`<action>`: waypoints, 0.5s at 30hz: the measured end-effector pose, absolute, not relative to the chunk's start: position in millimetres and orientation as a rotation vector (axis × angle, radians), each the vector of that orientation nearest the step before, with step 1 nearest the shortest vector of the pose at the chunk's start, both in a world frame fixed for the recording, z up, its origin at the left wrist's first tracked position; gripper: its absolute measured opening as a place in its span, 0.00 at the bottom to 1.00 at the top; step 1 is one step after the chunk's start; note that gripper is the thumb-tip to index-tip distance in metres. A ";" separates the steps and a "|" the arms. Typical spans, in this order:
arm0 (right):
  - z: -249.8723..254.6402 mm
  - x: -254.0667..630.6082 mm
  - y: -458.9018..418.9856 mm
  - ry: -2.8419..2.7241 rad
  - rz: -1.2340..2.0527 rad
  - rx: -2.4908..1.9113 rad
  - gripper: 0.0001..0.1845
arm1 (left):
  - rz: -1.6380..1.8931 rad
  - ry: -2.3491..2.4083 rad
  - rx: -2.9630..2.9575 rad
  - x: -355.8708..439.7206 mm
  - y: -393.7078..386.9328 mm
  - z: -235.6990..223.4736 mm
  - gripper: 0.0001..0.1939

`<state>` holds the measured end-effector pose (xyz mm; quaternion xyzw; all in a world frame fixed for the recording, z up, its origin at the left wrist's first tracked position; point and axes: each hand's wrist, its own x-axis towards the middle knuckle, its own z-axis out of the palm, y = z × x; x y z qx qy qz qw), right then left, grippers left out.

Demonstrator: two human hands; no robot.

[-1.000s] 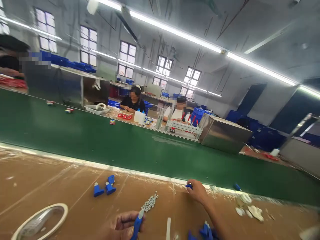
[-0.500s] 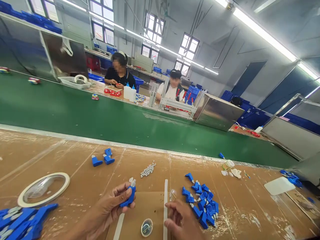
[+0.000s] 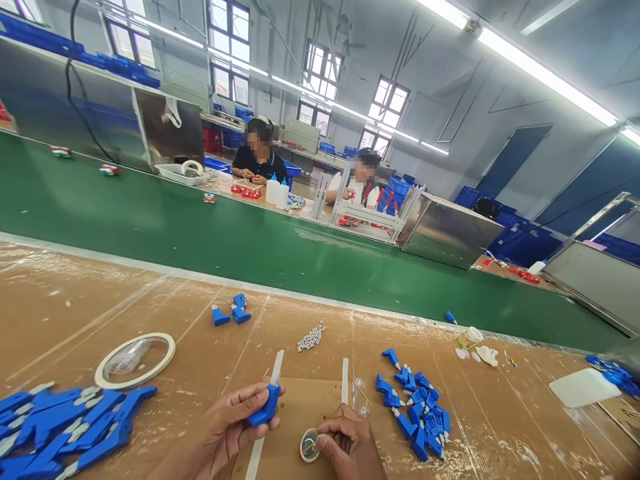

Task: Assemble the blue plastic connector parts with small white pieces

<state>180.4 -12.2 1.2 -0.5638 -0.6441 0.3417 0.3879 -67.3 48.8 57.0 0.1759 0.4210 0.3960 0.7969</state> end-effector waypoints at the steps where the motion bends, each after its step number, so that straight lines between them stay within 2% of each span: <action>1: 1.1 179.4 -12.0 -1.680 0.835 -1.422 0.20 | 0.853 0.902 0.373 -66.9 47.9 57.4 0.06; 8: 4.9 171.7 -5.8 -1.996 0.508 -1.267 0.10 | 0.850 0.831 0.336 -65.7 39.6 60.1 0.16; 11: 10.2 170.8 -4.4 -2.063 0.455 -1.231 0.11 | 0.827 0.824 0.323 -65.3 38.8 58.1 0.15; 15: 19.8 168.6 -5.9 -2.120 0.392 -1.200 0.18 | 0.811 0.822 0.318 -63.8 39.8 49.9 0.12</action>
